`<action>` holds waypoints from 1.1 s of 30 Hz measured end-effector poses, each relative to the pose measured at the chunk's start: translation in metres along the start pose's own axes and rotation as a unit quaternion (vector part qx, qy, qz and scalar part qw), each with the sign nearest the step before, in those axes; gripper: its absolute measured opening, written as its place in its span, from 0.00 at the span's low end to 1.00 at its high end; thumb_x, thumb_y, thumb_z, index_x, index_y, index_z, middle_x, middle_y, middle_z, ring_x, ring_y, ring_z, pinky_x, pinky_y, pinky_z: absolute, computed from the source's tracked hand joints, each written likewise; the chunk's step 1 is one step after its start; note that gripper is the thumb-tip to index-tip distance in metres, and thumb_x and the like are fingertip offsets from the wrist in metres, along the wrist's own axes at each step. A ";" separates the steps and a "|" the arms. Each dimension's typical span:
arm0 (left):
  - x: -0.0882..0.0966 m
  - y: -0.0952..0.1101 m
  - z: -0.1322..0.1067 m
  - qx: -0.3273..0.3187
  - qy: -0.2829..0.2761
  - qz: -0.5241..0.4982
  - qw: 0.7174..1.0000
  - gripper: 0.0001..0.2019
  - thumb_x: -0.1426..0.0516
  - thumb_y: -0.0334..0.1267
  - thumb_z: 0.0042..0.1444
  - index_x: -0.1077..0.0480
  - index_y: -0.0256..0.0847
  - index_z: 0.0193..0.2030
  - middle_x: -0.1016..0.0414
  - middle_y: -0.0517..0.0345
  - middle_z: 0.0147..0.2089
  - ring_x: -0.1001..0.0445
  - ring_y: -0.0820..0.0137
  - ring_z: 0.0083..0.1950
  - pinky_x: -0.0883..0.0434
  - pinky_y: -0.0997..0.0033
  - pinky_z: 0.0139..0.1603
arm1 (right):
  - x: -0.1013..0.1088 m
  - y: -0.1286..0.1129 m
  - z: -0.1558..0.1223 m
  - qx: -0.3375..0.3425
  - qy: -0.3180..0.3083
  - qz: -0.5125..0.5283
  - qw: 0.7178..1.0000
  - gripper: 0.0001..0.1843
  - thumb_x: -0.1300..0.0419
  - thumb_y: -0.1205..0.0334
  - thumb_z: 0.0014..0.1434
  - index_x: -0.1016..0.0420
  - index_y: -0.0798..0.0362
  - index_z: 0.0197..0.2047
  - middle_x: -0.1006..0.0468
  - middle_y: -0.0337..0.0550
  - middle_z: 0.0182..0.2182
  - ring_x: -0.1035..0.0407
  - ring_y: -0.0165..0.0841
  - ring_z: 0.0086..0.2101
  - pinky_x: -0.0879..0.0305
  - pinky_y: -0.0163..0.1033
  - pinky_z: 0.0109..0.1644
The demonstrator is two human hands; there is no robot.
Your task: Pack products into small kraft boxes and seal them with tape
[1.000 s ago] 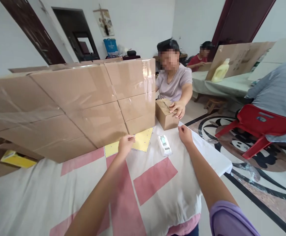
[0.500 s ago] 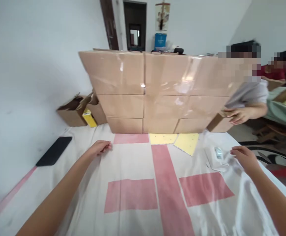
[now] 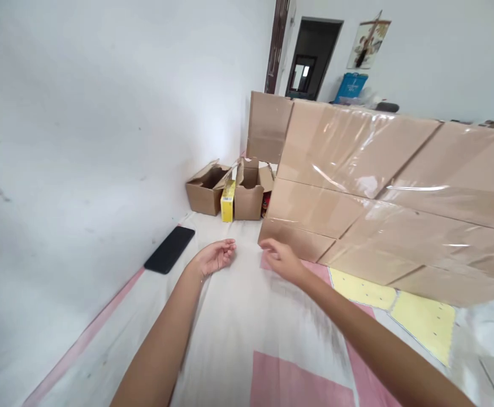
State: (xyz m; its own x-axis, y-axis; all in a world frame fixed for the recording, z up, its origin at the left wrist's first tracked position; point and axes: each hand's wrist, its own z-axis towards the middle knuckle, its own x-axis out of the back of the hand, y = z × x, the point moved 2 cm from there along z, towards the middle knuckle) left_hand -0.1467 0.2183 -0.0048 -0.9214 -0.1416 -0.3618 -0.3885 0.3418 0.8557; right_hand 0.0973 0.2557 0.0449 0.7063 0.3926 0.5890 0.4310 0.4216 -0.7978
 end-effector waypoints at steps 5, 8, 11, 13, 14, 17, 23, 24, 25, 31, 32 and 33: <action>0.069 0.024 -0.011 -0.167 0.145 -0.024 0.975 0.14 0.39 0.40 0.52 0.31 0.41 0.45 0.21 0.49 0.48 0.22 0.72 0.39 0.28 0.77 0.33 | -0.118 -0.007 0.120 -0.052 0.156 0.199 0.966 0.32 0.42 0.61 0.57 0.36 0.54 0.65 0.34 0.57 0.67 0.39 0.45 0.67 0.40 0.53 0.69; 0.105 0.039 -0.019 -0.230 0.239 0.009 0.943 0.18 0.38 0.43 0.53 0.32 0.42 0.49 0.25 0.47 0.58 0.24 0.64 0.57 0.25 0.67 0.53 | -0.146 -0.001 0.152 -0.035 0.218 0.226 0.949 0.33 0.44 0.61 0.59 0.41 0.53 0.68 0.36 0.55 0.68 0.40 0.43 0.67 0.44 0.54 0.71; 0.118 0.059 -0.013 -0.262 0.303 0.061 0.914 0.21 0.38 0.40 0.53 0.33 0.45 0.54 0.31 0.47 0.67 0.33 0.62 0.69 0.34 0.62 0.68 | -0.156 0.007 0.154 0.010 0.240 0.212 0.947 0.33 0.42 0.63 0.58 0.38 0.50 0.67 0.34 0.51 0.66 0.40 0.43 0.65 0.47 0.54 0.73; 0.114 0.074 0.005 -0.263 0.323 0.094 0.904 0.23 0.37 0.39 0.53 0.34 0.44 0.55 0.34 0.44 0.69 0.36 0.60 0.72 0.38 0.59 0.72 | -0.157 0.012 0.151 0.016 0.217 0.210 0.953 0.34 0.42 0.63 0.58 0.38 0.50 0.68 0.35 0.51 0.67 0.41 0.43 0.66 0.49 0.55 0.73; 0.110 0.082 0.018 -0.262 0.330 0.108 0.900 0.23 0.36 0.39 0.53 0.34 0.43 0.56 0.34 0.42 0.70 0.37 0.58 0.72 0.38 0.58 0.72 | -0.157 0.014 0.150 0.011 0.207 0.219 0.953 0.34 0.43 0.63 0.59 0.39 0.49 0.69 0.35 0.51 0.67 0.41 0.43 0.67 0.49 0.55 0.74; 0.096 0.100 0.061 -0.272 0.351 0.140 0.885 0.28 0.38 0.46 0.58 0.37 0.39 0.61 0.37 0.38 0.71 0.37 0.59 0.72 0.37 0.60 0.71 | -0.156 0.016 0.149 0.002 0.187 0.242 0.952 0.36 0.44 0.63 0.59 0.42 0.48 0.71 0.39 0.49 0.70 0.44 0.43 0.69 0.53 0.56 0.75; 0.079 0.097 0.107 -0.284 0.422 0.188 0.840 0.28 0.41 0.52 0.61 0.39 0.39 0.62 0.43 0.38 0.70 0.42 0.56 0.73 0.46 0.57 0.75 | -0.159 0.016 0.151 0.018 0.163 0.241 0.957 0.39 0.43 0.64 0.58 0.47 0.47 0.72 0.45 0.47 0.72 0.52 0.43 0.72 0.57 0.57 0.76; 0.080 0.094 0.107 -0.286 0.427 0.196 0.836 0.25 0.42 0.51 0.61 0.37 0.39 0.59 0.43 0.39 0.69 0.43 0.56 0.73 0.47 0.57 0.75 | -0.159 0.016 0.151 0.015 0.172 0.240 0.955 0.39 0.43 0.64 0.58 0.47 0.47 0.71 0.45 0.49 0.72 0.52 0.43 0.71 0.54 0.57 0.75; 0.081 0.090 0.107 -0.288 0.427 0.203 0.833 0.21 0.44 0.51 0.63 0.36 0.40 0.57 0.42 0.41 0.68 0.42 0.57 0.73 0.46 0.58 0.74 | -0.158 0.017 0.151 0.012 0.184 0.240 0.953 0.38 0.43 0.64 0.57 0.46 0.47 0.70 0.44 0.50 0.72 0.50 0.44 0.70 0.51 0.57 0.74; 0.086 0.091 0.084 -0.300 0.425 0.229 0.823 0.16 0.59 0.53 0.70 0.42 0.46 0.50 0.29 0.51 0.53 0.29 0.65 0.57 0.31 0.67 0.58 | -0.153 0.002 0.144 0.053 0.209 0.215 0.953 0.26 0.38 0.63 0.54 0.40 0.49 0.55 0.31 0.50 0.52 0.33 0.42 0.52 0.34 0.51 0.60; 0.085 0.095 0.075 -0.308 0.434 0.231 0.815 0.15 0.59 0.54 0.70 0.43 0.46 0.49 0.30 0.52 0.52 0.29 0.65 0.56 0.31 0.68 0.57 | -0.152 -0.005 0.140 0.069 0.190 0.222 0.954 0.24 0.38 0.63 0.55 0.40 0.49 0.53 0.30 0.49 0.50 0.32 0.40 0.48 0.33 0.49 0.57; 0.083 0.100 0.063 -0.318 0.444 0.233 0.805 0.15 0.59 0.54 0.69 0.43 0.46 0.47 0.30 0.54 0.51 0.29 0.66 0.55 0.31 0.69 0.57 | -0.151 -0.014 0.134 0.087 0.167 0.232 0.954 0.22 0.38 0.62 0.56 0.41 0.49 0.52 0.29 0.47 0.47 0.31 0.39 0.46 0.32 0.48 0.55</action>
State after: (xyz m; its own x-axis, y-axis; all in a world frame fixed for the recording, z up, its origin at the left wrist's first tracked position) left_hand -0.2622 0.2992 0.0278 -0.4970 -0.8397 0.2188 0.3372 0.0454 0.9403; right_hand -0.0909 0.3001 -0.0151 0.9504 0.3003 0.0815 -0.0501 0.4063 -0.9124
